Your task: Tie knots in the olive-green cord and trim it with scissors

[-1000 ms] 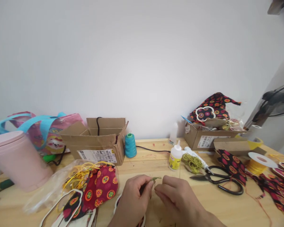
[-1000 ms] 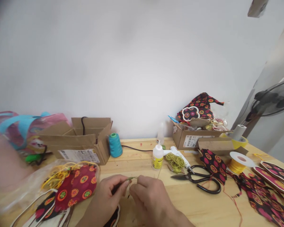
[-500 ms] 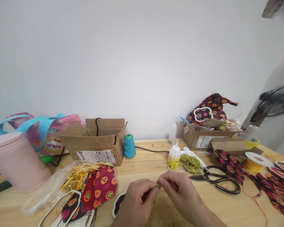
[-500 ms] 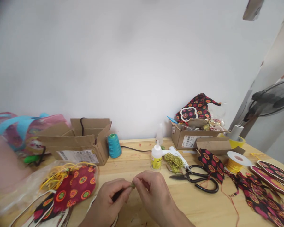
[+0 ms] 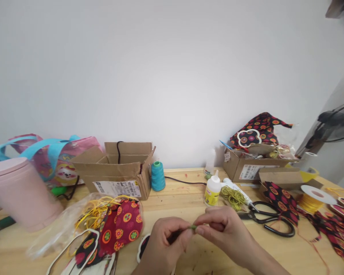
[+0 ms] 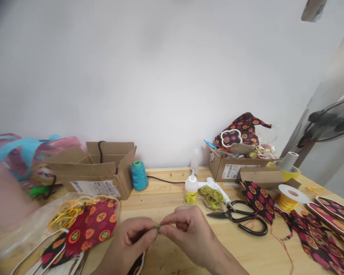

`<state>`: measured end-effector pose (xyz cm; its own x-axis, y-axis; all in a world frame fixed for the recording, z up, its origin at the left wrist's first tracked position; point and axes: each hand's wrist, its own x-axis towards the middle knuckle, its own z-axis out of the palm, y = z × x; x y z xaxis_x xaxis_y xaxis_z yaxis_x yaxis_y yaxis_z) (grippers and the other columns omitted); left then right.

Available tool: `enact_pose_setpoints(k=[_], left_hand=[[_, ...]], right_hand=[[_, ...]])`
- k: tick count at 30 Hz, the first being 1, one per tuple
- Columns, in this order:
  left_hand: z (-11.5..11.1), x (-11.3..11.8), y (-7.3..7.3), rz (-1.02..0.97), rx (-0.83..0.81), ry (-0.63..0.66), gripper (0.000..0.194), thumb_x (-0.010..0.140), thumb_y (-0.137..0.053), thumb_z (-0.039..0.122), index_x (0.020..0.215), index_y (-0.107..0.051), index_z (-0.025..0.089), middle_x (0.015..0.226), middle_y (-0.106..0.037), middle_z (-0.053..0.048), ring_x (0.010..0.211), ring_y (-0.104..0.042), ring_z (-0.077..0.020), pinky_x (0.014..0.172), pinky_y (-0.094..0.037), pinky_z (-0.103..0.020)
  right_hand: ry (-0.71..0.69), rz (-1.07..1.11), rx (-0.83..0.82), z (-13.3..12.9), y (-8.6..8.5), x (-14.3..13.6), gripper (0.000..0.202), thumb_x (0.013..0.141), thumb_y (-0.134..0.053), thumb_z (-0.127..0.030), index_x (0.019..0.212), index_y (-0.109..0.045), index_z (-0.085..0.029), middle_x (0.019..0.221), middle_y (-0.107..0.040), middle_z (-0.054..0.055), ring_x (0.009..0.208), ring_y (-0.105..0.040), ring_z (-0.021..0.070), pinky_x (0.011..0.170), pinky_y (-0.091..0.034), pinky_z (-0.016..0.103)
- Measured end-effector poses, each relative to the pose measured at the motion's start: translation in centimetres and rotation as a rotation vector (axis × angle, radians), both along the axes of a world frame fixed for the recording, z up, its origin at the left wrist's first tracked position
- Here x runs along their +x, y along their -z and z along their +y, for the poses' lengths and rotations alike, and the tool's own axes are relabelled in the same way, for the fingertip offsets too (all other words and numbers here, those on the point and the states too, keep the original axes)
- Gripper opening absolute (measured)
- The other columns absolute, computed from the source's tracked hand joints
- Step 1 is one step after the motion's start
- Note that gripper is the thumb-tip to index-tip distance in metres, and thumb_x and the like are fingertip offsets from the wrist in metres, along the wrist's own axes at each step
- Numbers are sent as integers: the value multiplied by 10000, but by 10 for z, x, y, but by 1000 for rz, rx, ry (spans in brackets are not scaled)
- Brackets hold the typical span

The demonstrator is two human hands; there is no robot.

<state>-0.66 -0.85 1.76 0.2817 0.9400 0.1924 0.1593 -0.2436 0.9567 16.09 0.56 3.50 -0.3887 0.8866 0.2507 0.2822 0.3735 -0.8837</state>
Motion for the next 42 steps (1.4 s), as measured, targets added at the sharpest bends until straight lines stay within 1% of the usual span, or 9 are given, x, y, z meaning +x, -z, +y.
enact_pose_setpoints(k=[3, 6, 10, 16, 20, 23, 30, 35, 42], left_hand=[[1, -1, 2, -19, -25, -1, 216, 757, -519, 250, 638, -645, 120, 506, -445, 20, 486, -386, -100, 446, -291, -190], [1, 0, 2, 8, -14, 4, 232, 759, -525, 272, 640, -647, 115, 509, -451, 15, 489, -391, -103, 448, -292, -196], [1, 1, 2, 9, -51, 16, 255, 743, -550, 294, 585, -624, 108, 493, -434, 19, 479, -379, -97, 446, -277, -202], [4, 2, 4, -329, -385, 111, 396, 700, -570, 474, 645, -663, 93, 409, -425, 38, 358, -240, -33, 370, -121, -186], [4, 1, 6, -475, -621, 192, 297, 680, -635, 404, 638, -658, 111, 394, -359, 77, 331, -159, -14, 344, -66, -179], [5, -1, 5, -523, -713, 237, 251, 679, -650, 365, 638, -652, 118, 378, -343, 89, 322, -137, -11, 333, -63, -170], [7, -2, 7, -524, -568, 205, 241, 653, -672, 347, 691, -683, 109, 408, -376, 71, 345, -195, -12, 347, -95, -166], [7, -2, 12, -432, -415, 121, 254, 603, -711, 365, 681, -694, 124, 396, -344, 85, 358, -197, -18, 357, -103, -178], [8, 3, 13, -385, -397, 53, 347, 584, -691, 456, 598, -674, 110, 351, -313, 91, 330, -178, -17, 349, -89, -192]], right_hand=[[8, -108, 127, 0, -1, 2, 236, 756, -586, -341, 722, -725, -154, 485, -368, -35, 467, -345, 79, 449, -250, 209], [1, -122, 128, 0, -1, 1, 216, 747, -600, -327, 748, -725, -151, 480, -393, -33, 457, -353, 78, 439, -256, 205], [-19, -96, 84, 0, -1, 0, 164, 742, -606, -266, 723, -720, -148, 515, -505, -5, 476, -425, 85, 442, -295, 192], [-50, 57, -32, 0, -1, -1, 242, 748, -597, -315, 664, -701, -113, 562, -571, 26, 504, -475, 95, 455, -340, 183], [-47, 80, -38, 1, 0, -2, 284, 743, -600, -361, 630, -696, -118, 533, -534, 11, 491, -432, 89, 445, -315, 187], [-38, 103, -76, 2, 0, -3, 286, 705, -639, -380, 602, -692, -119, 526, -520, 5, 493, -428, 87, 442, -311, 186], [-72, 338, -282, 2, 3, -5, 197, 663, -680, -334, 635, -686, -139, 582, -629, 15, 556, -538, 95, 531, -413, 163], [-33, 325, -282, 1, 3, -5, 160, 626, -710, -295, 609, -690, -137, 560, -636, 9, 526, -522, 83, 491, -398, 150], [-33, 349, -290, 0, 1, -7, 165, 576, -747, -301, 590, -694, -146, 556, -640, 10, 537, -539, 102, 499, -411, 174]])
